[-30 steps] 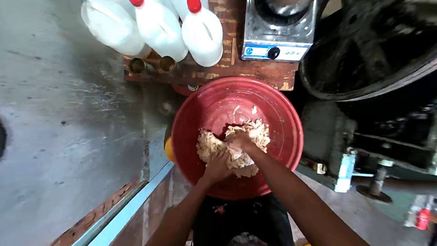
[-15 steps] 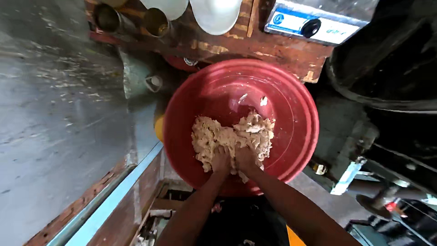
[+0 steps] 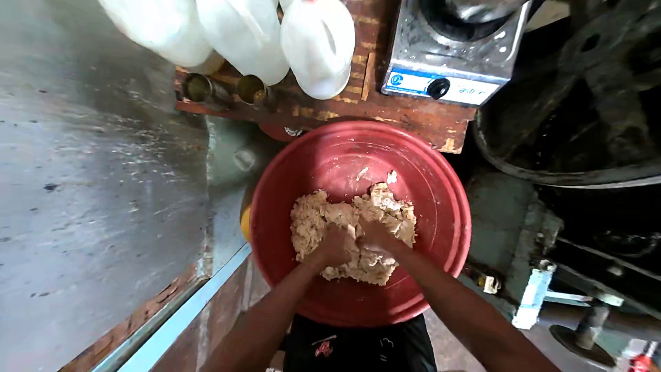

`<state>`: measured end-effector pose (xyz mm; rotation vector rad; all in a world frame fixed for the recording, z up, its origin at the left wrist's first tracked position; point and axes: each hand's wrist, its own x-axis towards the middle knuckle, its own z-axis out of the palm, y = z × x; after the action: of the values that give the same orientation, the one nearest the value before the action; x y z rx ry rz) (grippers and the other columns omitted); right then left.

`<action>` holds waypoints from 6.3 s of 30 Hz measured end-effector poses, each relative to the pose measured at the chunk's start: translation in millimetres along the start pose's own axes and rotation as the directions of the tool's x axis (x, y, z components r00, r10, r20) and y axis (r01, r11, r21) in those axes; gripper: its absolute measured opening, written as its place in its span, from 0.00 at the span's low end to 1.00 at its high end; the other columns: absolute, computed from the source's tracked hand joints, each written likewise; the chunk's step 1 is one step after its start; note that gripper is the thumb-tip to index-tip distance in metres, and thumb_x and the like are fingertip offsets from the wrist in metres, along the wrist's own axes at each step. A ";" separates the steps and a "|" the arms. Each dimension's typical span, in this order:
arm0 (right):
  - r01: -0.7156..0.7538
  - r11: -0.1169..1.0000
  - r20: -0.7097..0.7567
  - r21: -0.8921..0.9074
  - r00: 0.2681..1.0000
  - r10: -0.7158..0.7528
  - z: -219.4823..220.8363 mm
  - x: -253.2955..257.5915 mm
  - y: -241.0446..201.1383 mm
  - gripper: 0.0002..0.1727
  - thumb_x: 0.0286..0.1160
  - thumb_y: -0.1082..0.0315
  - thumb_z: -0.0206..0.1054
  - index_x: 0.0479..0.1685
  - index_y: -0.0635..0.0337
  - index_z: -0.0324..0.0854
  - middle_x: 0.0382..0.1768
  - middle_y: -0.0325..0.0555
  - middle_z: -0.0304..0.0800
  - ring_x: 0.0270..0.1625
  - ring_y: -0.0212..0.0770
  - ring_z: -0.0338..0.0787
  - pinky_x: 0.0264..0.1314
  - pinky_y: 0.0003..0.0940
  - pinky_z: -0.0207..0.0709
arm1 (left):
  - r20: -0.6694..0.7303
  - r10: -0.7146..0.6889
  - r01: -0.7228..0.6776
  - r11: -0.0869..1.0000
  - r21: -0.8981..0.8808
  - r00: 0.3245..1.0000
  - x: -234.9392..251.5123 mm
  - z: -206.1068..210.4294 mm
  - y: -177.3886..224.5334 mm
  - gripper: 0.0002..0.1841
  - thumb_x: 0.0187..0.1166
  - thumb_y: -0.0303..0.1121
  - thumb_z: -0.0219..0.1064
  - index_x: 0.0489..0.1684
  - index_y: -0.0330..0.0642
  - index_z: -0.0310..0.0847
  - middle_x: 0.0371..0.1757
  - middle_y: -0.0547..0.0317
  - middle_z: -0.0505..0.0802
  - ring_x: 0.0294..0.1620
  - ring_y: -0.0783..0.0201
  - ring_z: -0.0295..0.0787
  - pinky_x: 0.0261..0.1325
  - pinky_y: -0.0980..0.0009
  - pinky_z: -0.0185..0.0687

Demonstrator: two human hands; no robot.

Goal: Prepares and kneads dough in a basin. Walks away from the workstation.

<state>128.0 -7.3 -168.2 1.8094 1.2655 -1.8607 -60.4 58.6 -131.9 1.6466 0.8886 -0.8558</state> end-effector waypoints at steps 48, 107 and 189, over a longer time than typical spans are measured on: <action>-0.187 0.946 -0.075 -0.266 0.982 0.173 73.9 -60.3 -72.6 0.21 0.82 0.72 0.59 0.70 0.73 0.78 0.76 0.79 0.71 0.81 0.76 0.70 0.79 0.75 0.63 | -0.177 -0.183 0.239 0.895 0.377 0.967 -36.3 70.8 2.2 0.49 0.64 0.33 0.76 0.94 0.44 0.54 0.98 0.49 0.44 0.94 0.27 0.33 0.81 0.17 0.38; -0.162 0.979 -0.602 0.127 0.772 0.206 4.1 9.2 88.5 0.39 0.70 0.56 0.75 0.87 0.40 0.70 0.88 0.60 0.64 0.81 0.65 0.77 0.74 0.66 0.79 | -0.430 0.237 -0.095 0.940 0.327 0.871 26.5 8.5 36.9 0.27 0.73 0.60 0.65 0.66 0.57 0.85 0.77 0.54 0.83 0.82 0.44 0.72 0.75 0.38 0.71; 0.176 0.923 -0.281 0.342 0.956 -0.078 35.5 -77.1 52.9 0.31 0.75 0.47 0.72 0.76 0.50 0.82 0.77 0.54 0.81 0.80 0.52 0.79 0.86 0.56 0.69 | -0.194 0.212 -0.181 0.969 0.166 0.958 -56.2 -69.6 24.9 0.32 0.84 0.52 0.65 0.85 0.46 0.71 0.85 0.46 0.76 0.86 0.47 0.70 0.87 0.45 0.65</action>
<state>156.0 -93.1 -124.8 2.2819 1.2070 -2.0947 -57.8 113.5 -57.1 1.9457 0.8022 -0.6290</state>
